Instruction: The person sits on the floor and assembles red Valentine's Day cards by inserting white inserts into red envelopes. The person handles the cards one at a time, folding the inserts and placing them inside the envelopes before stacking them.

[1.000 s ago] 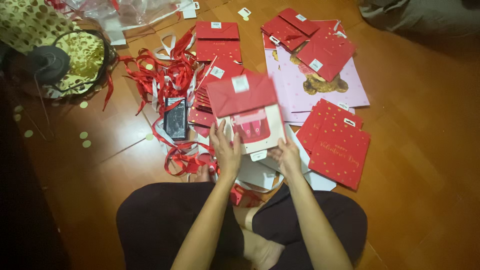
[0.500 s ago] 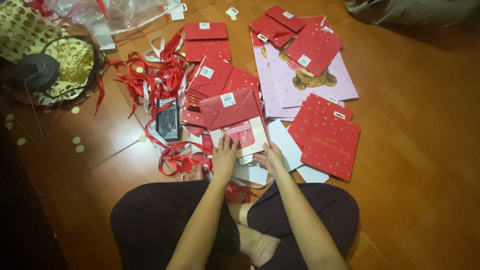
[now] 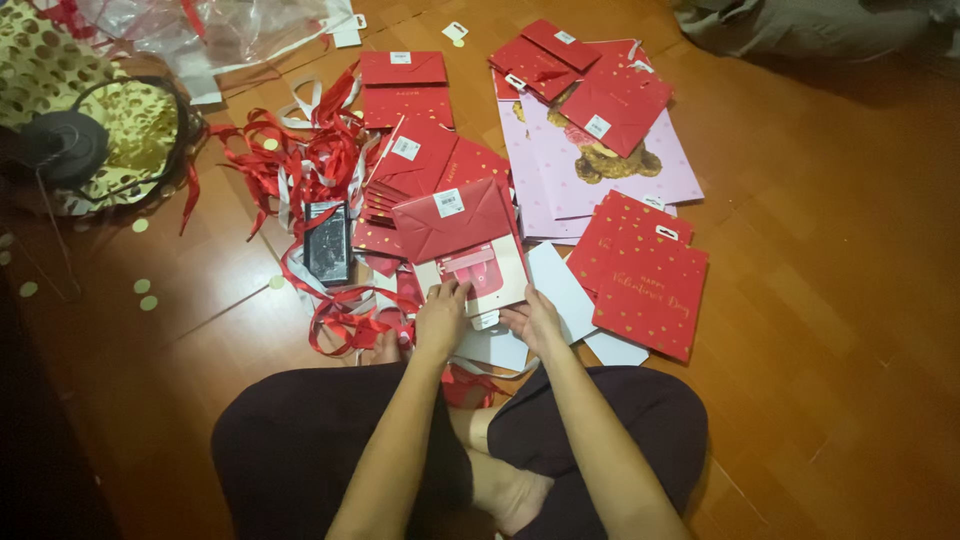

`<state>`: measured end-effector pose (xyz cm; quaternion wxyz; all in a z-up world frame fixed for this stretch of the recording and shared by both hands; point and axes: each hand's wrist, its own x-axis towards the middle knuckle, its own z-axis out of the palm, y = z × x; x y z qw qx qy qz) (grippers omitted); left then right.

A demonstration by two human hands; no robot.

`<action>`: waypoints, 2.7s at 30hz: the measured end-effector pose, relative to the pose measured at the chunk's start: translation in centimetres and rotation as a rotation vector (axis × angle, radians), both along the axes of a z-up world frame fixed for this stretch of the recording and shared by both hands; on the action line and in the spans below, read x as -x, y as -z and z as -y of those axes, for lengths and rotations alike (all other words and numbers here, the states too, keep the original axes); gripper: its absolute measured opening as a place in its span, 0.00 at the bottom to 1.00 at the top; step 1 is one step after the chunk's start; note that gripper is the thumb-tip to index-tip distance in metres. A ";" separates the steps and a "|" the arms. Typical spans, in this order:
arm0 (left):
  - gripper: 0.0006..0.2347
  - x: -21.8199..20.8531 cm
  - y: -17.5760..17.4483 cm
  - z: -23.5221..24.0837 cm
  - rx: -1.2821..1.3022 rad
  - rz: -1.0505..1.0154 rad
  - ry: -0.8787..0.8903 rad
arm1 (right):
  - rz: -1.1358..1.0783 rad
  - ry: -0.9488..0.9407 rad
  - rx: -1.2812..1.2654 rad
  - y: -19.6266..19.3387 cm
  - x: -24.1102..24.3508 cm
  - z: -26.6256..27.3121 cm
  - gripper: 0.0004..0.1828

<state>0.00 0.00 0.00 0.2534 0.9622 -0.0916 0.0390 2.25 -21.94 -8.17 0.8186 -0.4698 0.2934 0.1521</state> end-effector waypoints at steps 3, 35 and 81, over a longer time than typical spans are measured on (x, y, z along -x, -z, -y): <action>0.21 0.1 0.7 0.3 0.008 0.037 0.002 | -0.006 -0.009 -0.007 0.7 -0.1 0.4 0.32; 0.13 -0.6 -0.5 0.1 0.093 -0.056 -0.071 | 0.162 0.016 0.160 -2.4 0.7 -1.0 0.52; 0.09 7.2 -25.6 -1.9 0.094 0.643 0.268 | 0.933 -0.905 1.729 -10.5 1.3 -6.4 0.15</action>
